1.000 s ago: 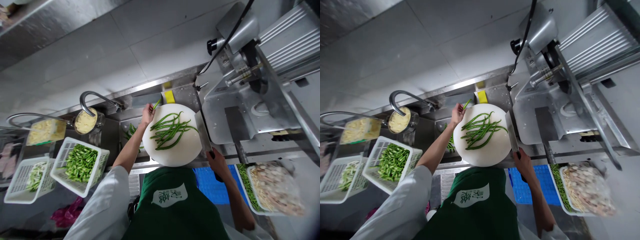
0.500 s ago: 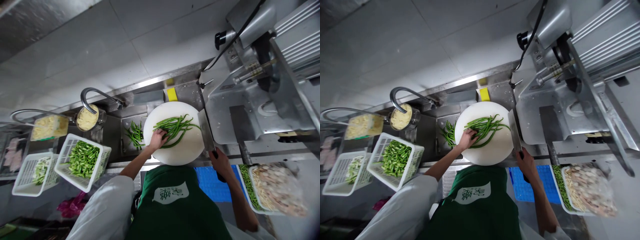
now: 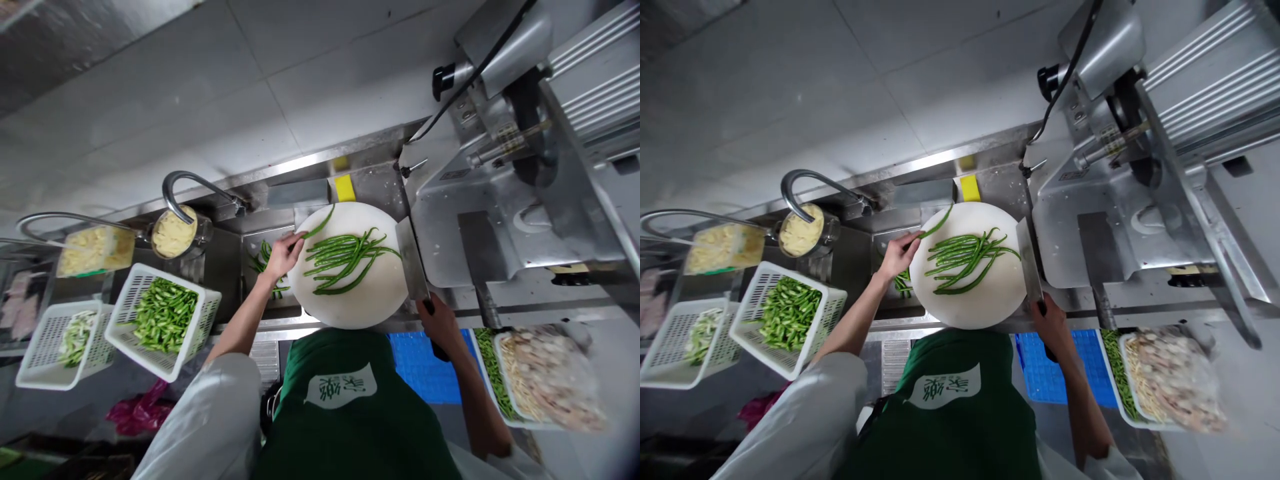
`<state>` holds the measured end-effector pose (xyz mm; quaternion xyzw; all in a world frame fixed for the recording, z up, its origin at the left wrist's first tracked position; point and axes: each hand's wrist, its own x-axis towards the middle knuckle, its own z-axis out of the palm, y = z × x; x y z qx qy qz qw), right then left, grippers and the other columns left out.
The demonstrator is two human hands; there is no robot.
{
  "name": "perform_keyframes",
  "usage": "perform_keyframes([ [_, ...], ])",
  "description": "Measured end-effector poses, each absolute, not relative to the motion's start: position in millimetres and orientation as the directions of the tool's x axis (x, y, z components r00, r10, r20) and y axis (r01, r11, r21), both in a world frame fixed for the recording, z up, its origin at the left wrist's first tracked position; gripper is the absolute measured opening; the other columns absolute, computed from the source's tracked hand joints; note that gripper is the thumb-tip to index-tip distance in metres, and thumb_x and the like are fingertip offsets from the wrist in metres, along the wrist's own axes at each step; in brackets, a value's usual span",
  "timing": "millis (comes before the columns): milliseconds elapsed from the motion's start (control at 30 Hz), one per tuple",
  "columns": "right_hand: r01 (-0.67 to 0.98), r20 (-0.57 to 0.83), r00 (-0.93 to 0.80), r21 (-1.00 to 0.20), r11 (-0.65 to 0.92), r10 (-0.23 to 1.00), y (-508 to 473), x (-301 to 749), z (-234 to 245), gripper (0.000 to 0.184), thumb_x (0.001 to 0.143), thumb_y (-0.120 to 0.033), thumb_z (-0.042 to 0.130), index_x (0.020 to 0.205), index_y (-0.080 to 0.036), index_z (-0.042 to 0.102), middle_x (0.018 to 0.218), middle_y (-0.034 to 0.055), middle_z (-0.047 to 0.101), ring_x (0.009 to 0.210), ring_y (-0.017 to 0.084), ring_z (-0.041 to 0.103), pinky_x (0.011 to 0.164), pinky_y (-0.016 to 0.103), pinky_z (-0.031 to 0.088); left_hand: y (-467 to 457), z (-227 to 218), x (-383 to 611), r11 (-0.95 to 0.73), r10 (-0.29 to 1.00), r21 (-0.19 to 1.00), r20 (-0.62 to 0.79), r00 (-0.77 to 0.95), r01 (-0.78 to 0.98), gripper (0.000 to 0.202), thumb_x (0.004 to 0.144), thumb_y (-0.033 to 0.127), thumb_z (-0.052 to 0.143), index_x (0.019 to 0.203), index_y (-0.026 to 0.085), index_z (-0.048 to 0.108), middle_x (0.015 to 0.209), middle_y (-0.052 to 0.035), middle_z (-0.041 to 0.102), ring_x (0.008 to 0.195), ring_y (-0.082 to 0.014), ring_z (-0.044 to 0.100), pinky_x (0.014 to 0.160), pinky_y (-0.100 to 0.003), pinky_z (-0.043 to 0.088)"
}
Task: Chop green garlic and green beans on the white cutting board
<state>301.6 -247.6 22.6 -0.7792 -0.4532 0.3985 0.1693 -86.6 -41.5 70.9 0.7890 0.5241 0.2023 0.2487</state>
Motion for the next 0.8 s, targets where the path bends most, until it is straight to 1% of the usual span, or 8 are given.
perform_keyframes([
  [100,0.558,-0.501,0.275,-0.611,-0.561,0.82,-248.2,302.3,19.1,0.049,0.089,-0.05,0.045,0.121,-0.018,0.064,0.078,0.0076,0.068,0.07,0.026,0.065,0.062,0.032,0.044,3.2,39.6,-64.4,-0.366,0.913,0.569,0.066,0.403,0.736,0.044,0.102,0.039,0.044,0.127,0.016,0.071,0.106,-0.0126,0.068,0.099,-0.0243,0.064,0.095,-0.039,0.052],
  [233,0.573,-0.501,0.271,-0.602,-0.556,0.822,-248.5,303.2,18.3,0.05,0.09,-0.05,0.044,0.123,-0.017,0.063,0.078,0.0068,0.067,0.068,0.024,0.063,0.062,0.032,0.043,20.9,4.9,-28.0,-0.451,0.813,0.511,-0.102,0.573,0.732,0.036,0.098,0.03,0.049,0.12,0.02,0.075,0.111,-0.011,0.067,0.106,-0.0258,0.06,0.1,-0.042,0.048],
  [300,0.591,-0.483,0.267,-0.602,-0.537,0.834,-248.3,302.8,19.6,0.048,0.091,-0.05,0.043,0.121,-0.018,0.064,0.081,0.0077,0.068,0.072,0.025,0.064,0.064,0.032,0.043,3.7,1.0,-21.6,-0.479,0.808,0.476,-0.089,0.582,0.737,0.035,0.099,0.031,0.048,0.122,0.024,0.075,0.116,-0.0105,0.067,0.112,-0.0274,0.057,0.102,-0.045,0.045],
  [400,0.602,-0.474,0.267,-0.597,-0.529,0.839,-247.7,302.2,21.7,0.044,0.092,-0.049,0.043,0.116,-0.019,0.065,0.084,0.0091,0.069,0.077,0.026,0.065,0.066,0.033,0.043,-47.5,3.4,-26.4,-0.404,0.896,0.438,0.014,0.444,0.803,0.036,0.103,0.036,0.044,0.116,0.023,0.075,0.112,-0.0114,0.066,0.11,-0.0269,0.056,0.101,-0.045,0.046],
  [533,0.587,-0.483,0.272,-0.602,-0.542,0.832,-247.4,304.1,21.8,0.041,0.091,-0.048,0.044,0.11,-0.019,0.065,0.082,0.0092,0.07,0.075,0.026,0.065,0.065,0.032,0.043,-119.5,3.8,-37.7,-0.405,0.87,0.407,-0.103,0.482,0.819,0.024,0.098,0.036,0.059,0.106,0.023,0.076,0.104,-0.0103,0.069,0.105,-0.0278,0.06,0.094,-0.044,0.05],
  [600,0.574,-0.497,0.269,-0.606,-0.551,0.825,-247.5,306.1,20.5,0.04,0.09,-0.049,0.045,0.108,-0.019,0.065,0.078,0.0076,0.069,0.072,0.025,0.065,0.063,0.031,0.043,-139.5,5.4,-43.2,-0.382,0.874,0.429,-0.12,0.471,0.818,0.02,0.098,0.03,0.059,0.106,0.022,0.075,0.103,-0.01,0.071,0.105,-0.0278,0.062,0.095,-0.044,0.051],
  [733,0.561,-0.505,0.266,-0.612,-0.557,0.821,-246.6,309.4,16.2,0.039,0.088,-0.05,0.047,0.105,-0.019,0.064,0.075,0.0061,0.067,0.07,0.023,0.064,0.061,0.03,0.043,-146.8,16.3,-54.7,-0.269,0.898,0.58,-0.136,0.417,0.769,0.021,0.101,0.022,0.053,0.111,0.02,0.071,0.103,-0.0072,0.073,0.094,-0.0203,0.068,0.09,-0.035,0.055],
  [800,0.548,-0.506,0.273,-0.617,-0.565,0.818,-245.8,309.6,14.3,0.039,0.087,-0.051,0.047,0.103,-0.02,0.064,0.074,0.0055,0.066,0.067,0.023,0.063,0.06,0.031,0.043,-144.3,19.2,-53.9,-0.263,0.884,0.539,-0.197,0.423,0.801,0.019,0.096,0.026,0.063,0.113,0.019,0.071,0.105,-0.0084,0.073,0.096,-0.0224,0.069,0.091,-0.037,0.056],
])
